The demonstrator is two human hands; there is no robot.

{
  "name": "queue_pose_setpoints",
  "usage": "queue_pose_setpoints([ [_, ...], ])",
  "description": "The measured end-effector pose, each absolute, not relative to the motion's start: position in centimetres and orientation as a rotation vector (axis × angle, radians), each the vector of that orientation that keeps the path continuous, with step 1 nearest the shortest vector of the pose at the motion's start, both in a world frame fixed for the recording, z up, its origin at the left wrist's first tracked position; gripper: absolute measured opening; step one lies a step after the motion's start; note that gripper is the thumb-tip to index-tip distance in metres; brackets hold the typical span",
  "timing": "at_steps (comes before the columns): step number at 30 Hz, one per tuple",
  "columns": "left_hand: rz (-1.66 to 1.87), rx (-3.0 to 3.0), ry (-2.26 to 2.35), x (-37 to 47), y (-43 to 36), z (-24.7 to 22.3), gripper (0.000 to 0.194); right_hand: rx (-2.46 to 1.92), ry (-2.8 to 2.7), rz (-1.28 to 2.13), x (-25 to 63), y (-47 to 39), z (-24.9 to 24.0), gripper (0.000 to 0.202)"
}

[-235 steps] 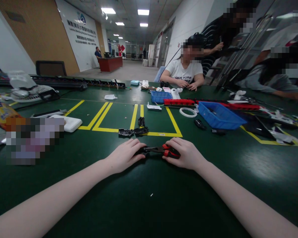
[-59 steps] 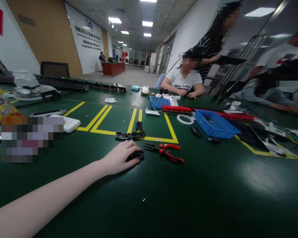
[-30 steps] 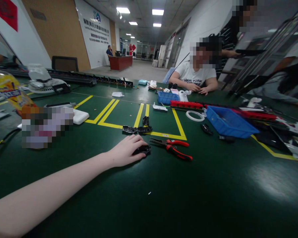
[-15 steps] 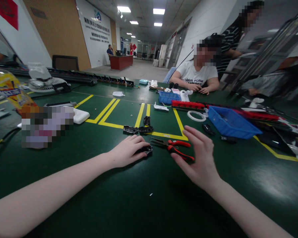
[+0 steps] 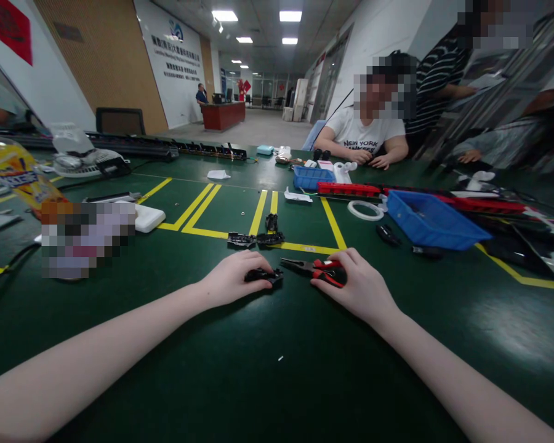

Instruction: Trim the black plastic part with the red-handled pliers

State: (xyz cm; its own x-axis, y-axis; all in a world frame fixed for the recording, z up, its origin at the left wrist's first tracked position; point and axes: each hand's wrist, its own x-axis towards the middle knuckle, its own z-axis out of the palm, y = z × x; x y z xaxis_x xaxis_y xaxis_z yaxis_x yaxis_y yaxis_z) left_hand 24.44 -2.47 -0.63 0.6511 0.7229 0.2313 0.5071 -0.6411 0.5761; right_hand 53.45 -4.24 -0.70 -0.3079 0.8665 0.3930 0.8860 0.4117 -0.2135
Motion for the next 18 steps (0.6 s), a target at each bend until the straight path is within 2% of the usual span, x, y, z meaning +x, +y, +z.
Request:
queue_pose_setpoints([
  [13, 0.663, 2.389, 0.886, 24.27, -2.22, -0.68, 0.018, -1.180, -2.299, 0.081, 53.14, -4.96, -0.50, 0.041],
  [18, 0.666, 2.467, 0.847, 24.28, -2.39, -0.75, 0.018, -1.126, -2.292, 0.036, 53.16, -5.06, -0.51, 0.042],
])
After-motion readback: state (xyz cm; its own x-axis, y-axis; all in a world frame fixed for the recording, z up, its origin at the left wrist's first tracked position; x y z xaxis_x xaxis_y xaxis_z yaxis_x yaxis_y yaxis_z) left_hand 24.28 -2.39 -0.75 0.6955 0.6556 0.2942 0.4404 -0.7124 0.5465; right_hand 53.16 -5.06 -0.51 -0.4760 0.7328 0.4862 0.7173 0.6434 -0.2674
